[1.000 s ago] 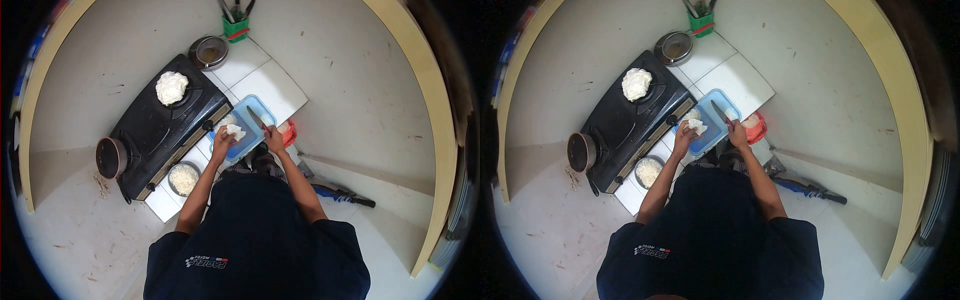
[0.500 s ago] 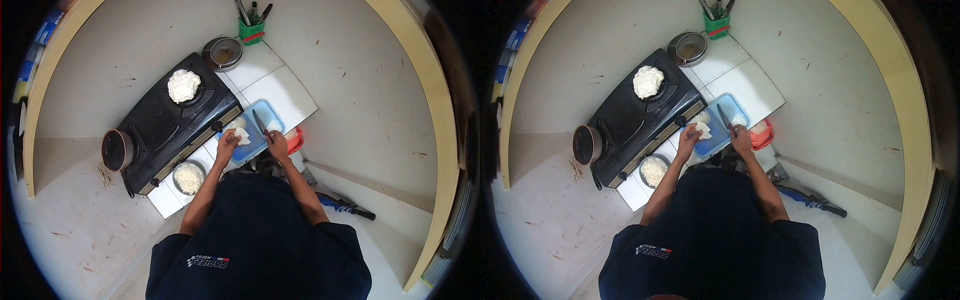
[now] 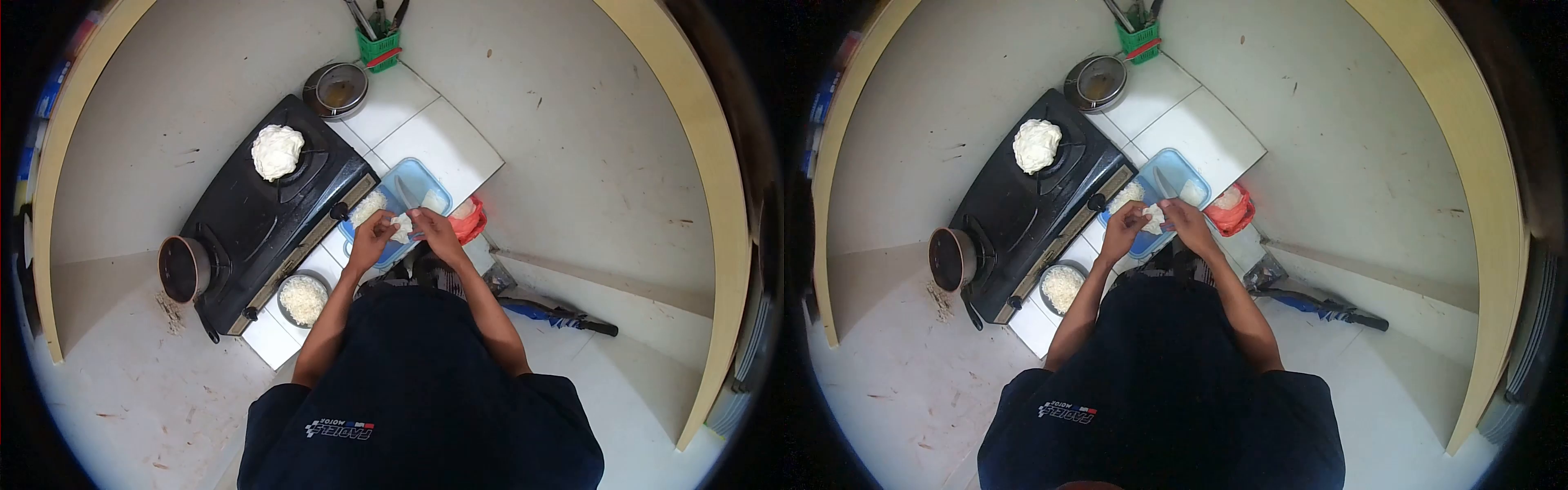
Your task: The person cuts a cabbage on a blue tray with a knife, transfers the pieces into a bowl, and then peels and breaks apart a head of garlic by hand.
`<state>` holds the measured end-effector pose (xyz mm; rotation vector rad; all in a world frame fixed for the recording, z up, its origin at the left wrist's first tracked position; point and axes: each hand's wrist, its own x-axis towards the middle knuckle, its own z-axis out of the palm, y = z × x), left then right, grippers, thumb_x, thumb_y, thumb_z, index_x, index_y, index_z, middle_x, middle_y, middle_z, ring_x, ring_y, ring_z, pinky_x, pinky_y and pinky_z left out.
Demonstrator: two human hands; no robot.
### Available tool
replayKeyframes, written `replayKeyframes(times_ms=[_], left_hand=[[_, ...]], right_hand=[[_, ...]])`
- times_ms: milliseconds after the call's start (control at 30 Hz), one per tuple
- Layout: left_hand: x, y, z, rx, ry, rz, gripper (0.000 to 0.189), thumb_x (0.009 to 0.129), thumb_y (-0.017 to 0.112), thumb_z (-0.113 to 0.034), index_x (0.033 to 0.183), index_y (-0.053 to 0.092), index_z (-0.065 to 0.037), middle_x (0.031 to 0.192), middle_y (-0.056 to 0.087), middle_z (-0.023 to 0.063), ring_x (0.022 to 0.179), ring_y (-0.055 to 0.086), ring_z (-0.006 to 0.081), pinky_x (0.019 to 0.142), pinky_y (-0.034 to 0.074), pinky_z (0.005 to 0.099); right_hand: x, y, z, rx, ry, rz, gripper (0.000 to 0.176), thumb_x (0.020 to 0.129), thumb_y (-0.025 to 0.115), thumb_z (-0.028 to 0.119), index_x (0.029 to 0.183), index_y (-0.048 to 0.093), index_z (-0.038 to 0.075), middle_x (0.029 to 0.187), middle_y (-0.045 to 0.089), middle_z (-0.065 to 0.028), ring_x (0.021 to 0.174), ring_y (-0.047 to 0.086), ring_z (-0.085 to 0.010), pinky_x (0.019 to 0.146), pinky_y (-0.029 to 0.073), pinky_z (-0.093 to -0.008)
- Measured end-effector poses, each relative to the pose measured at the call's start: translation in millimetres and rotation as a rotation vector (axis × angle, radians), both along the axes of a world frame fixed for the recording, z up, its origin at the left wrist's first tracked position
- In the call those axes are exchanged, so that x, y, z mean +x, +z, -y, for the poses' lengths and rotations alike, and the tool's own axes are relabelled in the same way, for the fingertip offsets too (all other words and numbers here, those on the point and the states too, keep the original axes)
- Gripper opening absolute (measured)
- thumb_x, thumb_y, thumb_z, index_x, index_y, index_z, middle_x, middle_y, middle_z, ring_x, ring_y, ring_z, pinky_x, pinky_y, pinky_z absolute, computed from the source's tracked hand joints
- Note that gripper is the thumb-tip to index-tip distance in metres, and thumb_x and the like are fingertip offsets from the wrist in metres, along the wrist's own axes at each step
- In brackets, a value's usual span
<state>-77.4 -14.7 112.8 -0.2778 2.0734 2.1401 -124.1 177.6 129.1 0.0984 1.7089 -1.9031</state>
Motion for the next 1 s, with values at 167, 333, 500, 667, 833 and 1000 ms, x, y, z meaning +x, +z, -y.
replayKeyframes(times_ms=[167, 333, 500, 667, 833, 1000], left_hand=[[-4, 35, -2, -0.245, -0.125, 0.019, 0.023, 0.093, 0.072, -0.010, 0.114, 0.063, -0.005, 0.080, 0.064, 0.0004, 0.076, 0.059, 0.0063, 0.067, 0.048, 0.0241], [-1, 16, 4, 0.002, -0.146, 0.030, 0.026, 0.092, 0.073, -0.007, 0.115, 0.062, -0.003, 0.086, 0.066, 0.0019, 0.083, 0.064, 0.0081, 0.073, 0.052, 0.0237], [17, -25, 8, 0.175, 0.003, 0.156, 0.025, 0.092, 0.071, -0.005, 0.116, 0.063, -0.002, 0.099, 0.064, 0.0031, 0.088, 0.065, 0.0119, 0.074, 0.057, 0.0264], [35, -78, 23, 0.008, 0.041, 0.167, 0.021, 0.091, 0.070, -0.004, 0.112, 0.065, -0.003, 0.097, 0.065, 0.0043, 0.082, 0.067, 0.0123, 0.065, 0.057, 0.0256], [45, -95, 27, -0.211, 0.104, 0.226, 0.028, 0.090, 0.074, -0.008, 0.116, 0.064, -0.003, 0.097, 0.067, 0.0087, 0.081, 0.066, 0.0133, 0.065, 0.057, 0.0269], [58, -102, 22, -0.296, 0.208, 0.165, 0.032, 0.083, 0.080, -0.011, 0.109, 0.065, -0.001, 0.088, 0.070, 0.0098, 0.074, 0.069, 0.0151, 0.066, 0.056, 0.0294]], right_hand=[[3, -6, -3, 0.081, 0.109, -0.234, 0.026, 0.097, 0.069, 0.018, 0.111, 0.066, -0.003, 0.094, 0.072, -0.0074, 0.080, 0.068, -0.0131, 0.072, 0.056, -0.0279], [9, -15, -4, 0.022, 0.023, -0.149, 0.022, 0.097, 0.068, 0.018, 0.107, 0.068, -0.002, 0.092, 0.072, -0.0067, 0.080, 0.068, -0.0119, 0.069, 0.055, -0.0255], [17, -43, -1, 0.095, -0.017, 0.006, 0.026, 0.096, 0.071, 0.025, 0.104, 0.068, 0.001, 0.091, 0.075, -0.0084, 0.078, 0.071, -0.0169, 0.067, 0.054, -0.0279], [19, -79, -11, 0.627, 0.012, -0.630, 0.031, 0.088, 0.075, 0.025, 0.107, 0.065, 0.003, 0.099, 0.068, -0.0147, 0.091, 0.067, -0.0316, 0.076, 0.052, -0.0408], [14, -106, -9, 0.898, 0.097, -0.765, 0.041, 0.083, 0.072, 0.013, 0.118, 0.056, -0.001, 0.109, 0.056, -0.0212, 0.105, 0.056, -0.0411, 0.091, 0.047, -0.0501], [17, -117, -15, 0.868, 0.110, -0.781, 0.044, 0.083, 0.066, 0.005, 0.123, 0.051, -0.004, 0.110, 0.055, -0.0236, 0.106, 0.055, -0.0434, 0.095, 0.046, -0.0506]])
